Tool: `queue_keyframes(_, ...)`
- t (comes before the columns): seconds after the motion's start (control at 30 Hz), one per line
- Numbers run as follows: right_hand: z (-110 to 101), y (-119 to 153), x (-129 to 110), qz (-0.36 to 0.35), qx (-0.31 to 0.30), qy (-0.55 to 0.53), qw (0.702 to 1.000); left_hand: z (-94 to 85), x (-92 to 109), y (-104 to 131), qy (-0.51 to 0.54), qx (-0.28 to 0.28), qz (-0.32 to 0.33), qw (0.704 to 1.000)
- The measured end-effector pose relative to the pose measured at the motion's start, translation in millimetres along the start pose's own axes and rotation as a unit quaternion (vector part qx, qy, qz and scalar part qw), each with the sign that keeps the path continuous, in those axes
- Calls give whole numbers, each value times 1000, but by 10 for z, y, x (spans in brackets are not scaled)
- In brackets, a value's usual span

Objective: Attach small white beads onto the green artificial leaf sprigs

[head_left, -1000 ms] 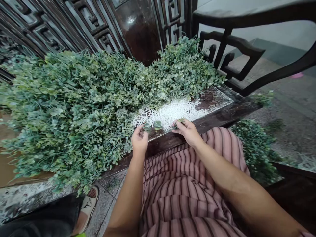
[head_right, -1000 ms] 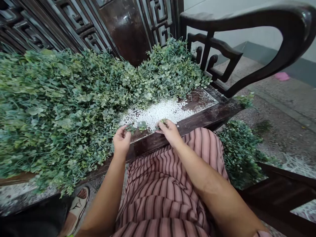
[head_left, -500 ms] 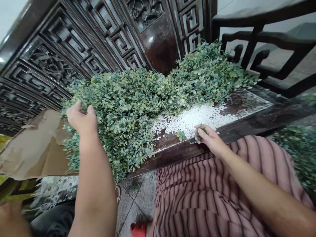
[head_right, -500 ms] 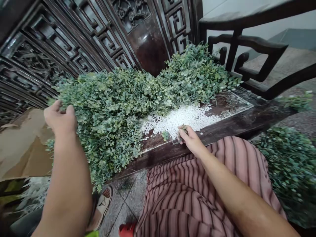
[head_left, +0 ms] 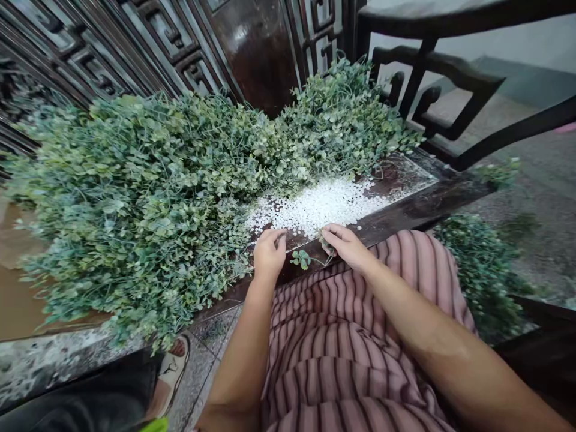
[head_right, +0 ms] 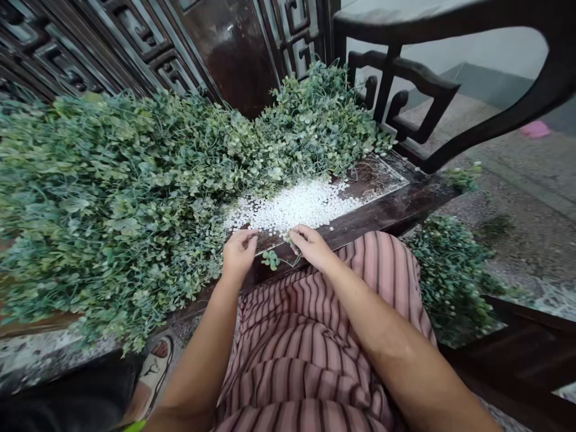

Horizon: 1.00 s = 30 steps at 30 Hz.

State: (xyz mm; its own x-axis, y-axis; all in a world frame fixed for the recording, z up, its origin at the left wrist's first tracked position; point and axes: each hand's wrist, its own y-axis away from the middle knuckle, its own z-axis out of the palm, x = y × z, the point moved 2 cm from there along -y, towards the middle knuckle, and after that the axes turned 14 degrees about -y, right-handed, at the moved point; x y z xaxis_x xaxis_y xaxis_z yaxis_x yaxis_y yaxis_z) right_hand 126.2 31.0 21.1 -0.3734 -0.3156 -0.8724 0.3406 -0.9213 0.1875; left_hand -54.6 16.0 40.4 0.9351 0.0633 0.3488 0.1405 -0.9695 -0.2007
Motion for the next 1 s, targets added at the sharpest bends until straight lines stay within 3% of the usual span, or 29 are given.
queue_keyframes(0.1, -13, 21, -11, 10, 3, 9, 1000, 163, -14, -21, -50, -39, -32, 997)
queue_keyframes(0.23, 0, 5, 9, 28, -32, 69, 997, 256, 45, -51, -87, -67, -18, 994)
queue_keyframes(0.4, 5, -48, 70, -16, -57, 140, 988, 401, 153, -72, -105, -92, -25, 990)
queue_keyframes(0.5, 9, -60, 103, -16, -53, 137, 989, 427, 138, -102, -47, -82, -47, 994)
queue_keyframes(0.57, 18, -57, 118, -3, -43, 132, 990, 417, 89, -103, 65, -79, -108, 989)
queue_keyframes(0.7, 50, -40, 137, 8, -31, 115, 993, 353, 35, 10, 300, -85, -234, 921)
queue_keyframes(0.87, 85, -25, 174, 22, -31, 91, 995, 286, 170, 239, 553, -161, -271, 771)
queue_keyframes(1.0, 108, -19, 195, 34, -34, 63, 997, 310, 252, 328, 624, -181, -284, 705)
